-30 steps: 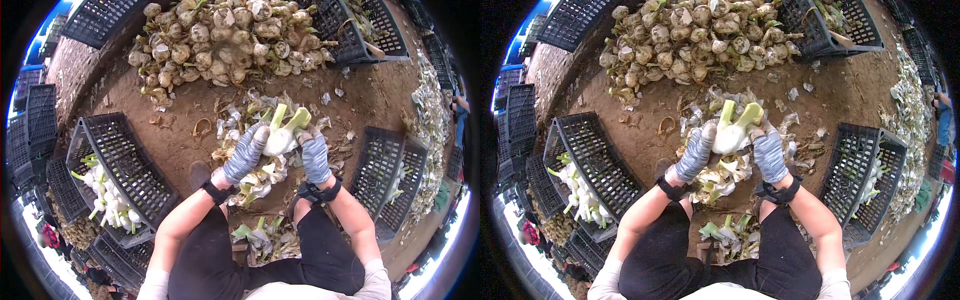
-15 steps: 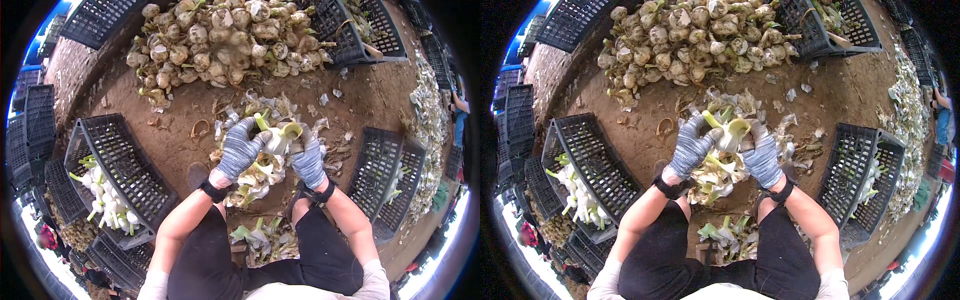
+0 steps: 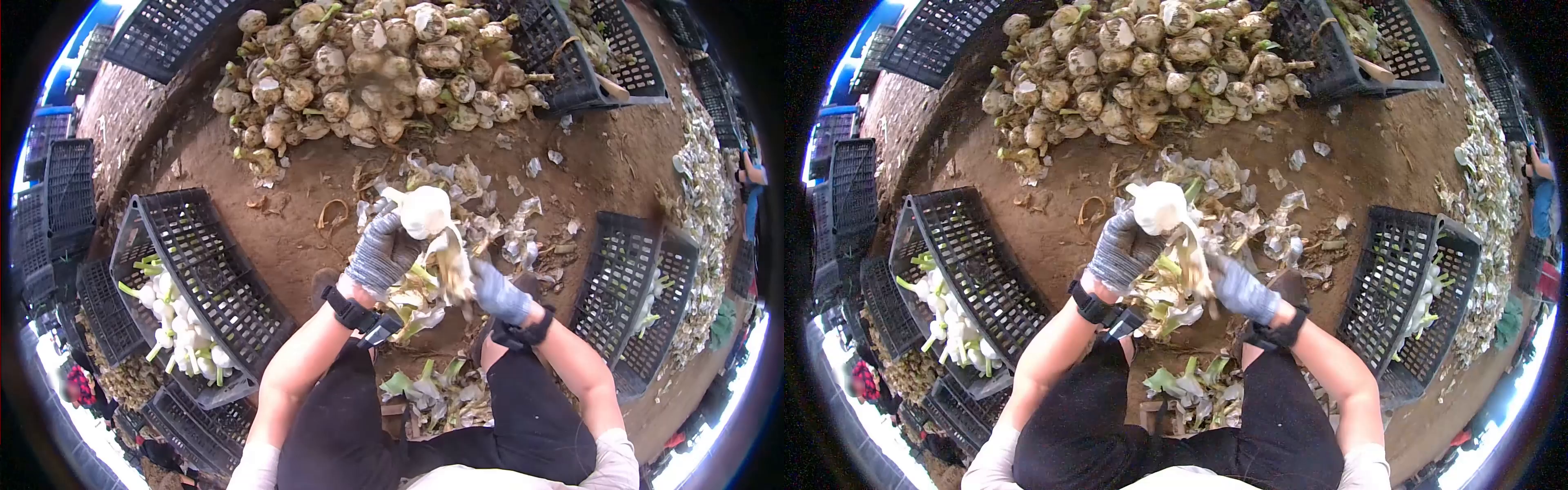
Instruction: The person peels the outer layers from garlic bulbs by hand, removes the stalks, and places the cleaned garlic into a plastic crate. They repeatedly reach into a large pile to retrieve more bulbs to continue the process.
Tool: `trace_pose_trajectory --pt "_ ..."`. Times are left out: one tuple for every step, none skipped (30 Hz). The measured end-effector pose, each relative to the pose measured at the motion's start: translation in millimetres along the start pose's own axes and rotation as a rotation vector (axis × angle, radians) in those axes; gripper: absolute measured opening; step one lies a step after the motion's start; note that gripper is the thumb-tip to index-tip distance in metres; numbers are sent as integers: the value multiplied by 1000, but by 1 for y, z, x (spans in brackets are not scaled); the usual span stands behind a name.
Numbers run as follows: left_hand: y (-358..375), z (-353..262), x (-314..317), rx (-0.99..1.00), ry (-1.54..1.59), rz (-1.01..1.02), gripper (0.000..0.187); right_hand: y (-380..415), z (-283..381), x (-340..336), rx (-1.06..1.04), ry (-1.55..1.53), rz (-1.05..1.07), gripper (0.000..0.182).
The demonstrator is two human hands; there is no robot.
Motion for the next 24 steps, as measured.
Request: trace_pose_trajectory --pt "-5 4 -13 8 4 -6 34 15 11 17 288 -19 69 40" --pt "-9 11 -24 -11 79 38 38 19 10 8 26 160 269 41" --pt "-10 15 -27 -33 151 86 42 27 16 10 356 -363 204 42" --pt "-8 15 -25 -22 145 -17 37 31 40 12 291 -535 197 38" --pt "-9 13 -31 -18 144 -16 37 31 56 10 224 -704 189 35" --pt "-9 15 -44 -76 187 -105 36 29 61 14 268 -807 356 36" --pt "-9 20 -55 -133 232 -195 35 28 68 20 314 -905 523 41" --pt "-14 17 -56 -103 228 -141 33 19 48 -7 291 -198 154 41" --pt "-13 14 -57 -99 228 -140 33 5 42 -9 23 470 304 40" --pt "-10 10 -58 -108 232 -133 32 -4 36 -5 195 661 294 41" --pt "-9 8 -58 -115 237 -125 32 -8 31 -4 368 850 279 42" --pt "-4 -3 -47 -57 160 -166 29 -12 20 -2 273 938 426 45" --pt "1 -11 -38 -50 159 -156 29 -20 12 0 320 1162 491 47" --pt "7 -22 -32 -2 114 -141 27 -33 23 0 120 1246 387 47" --pt "15 -33 -25 47 70 -126 25 -42 38 2 -82 1322 282 46" --pt "29 -48 -25 156 13 -234 24 -55 56 0 -32 1286 141 48" --pt "44 -69 -18 311 -116 -161 24 -71 74 -1 -25 1175 64 48" --pt "70 -93 -14 385 -324 -297 26 -81 100 6 -201 1033 -27 46" --pt "108 -131 15 786 -1148 -513 26 -88 124 11 -373 884 -112 44" --pt "126 -154 -6 748 -740 -503 23 -105 132 7 -385 840 -187 44" --pt "161 -178 -28 1045 -952 -718 23 -123 142 2 -399 793 -263 43" --pt "190 -196 -17 987 -825 -855 24 -138 154 2 -395 874 -340 42" --pt "224 -217 -28 1033 -1021 -1010 24 -151 163 3 -573 991 -374 41" --pt "259 -238 -69 1129 -1105 -1119 23 -171 164 -5 -540 1078 -443 42"
Point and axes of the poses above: each hand's wrist, its own y-axis away from the middle knuckle, its own x-axis out of the palm, z = x × y, the point moved 8 cm from there along -y, towards the middle knuckle, and after that the axes turned 15 degrees about -y, right-handed, at the moved point
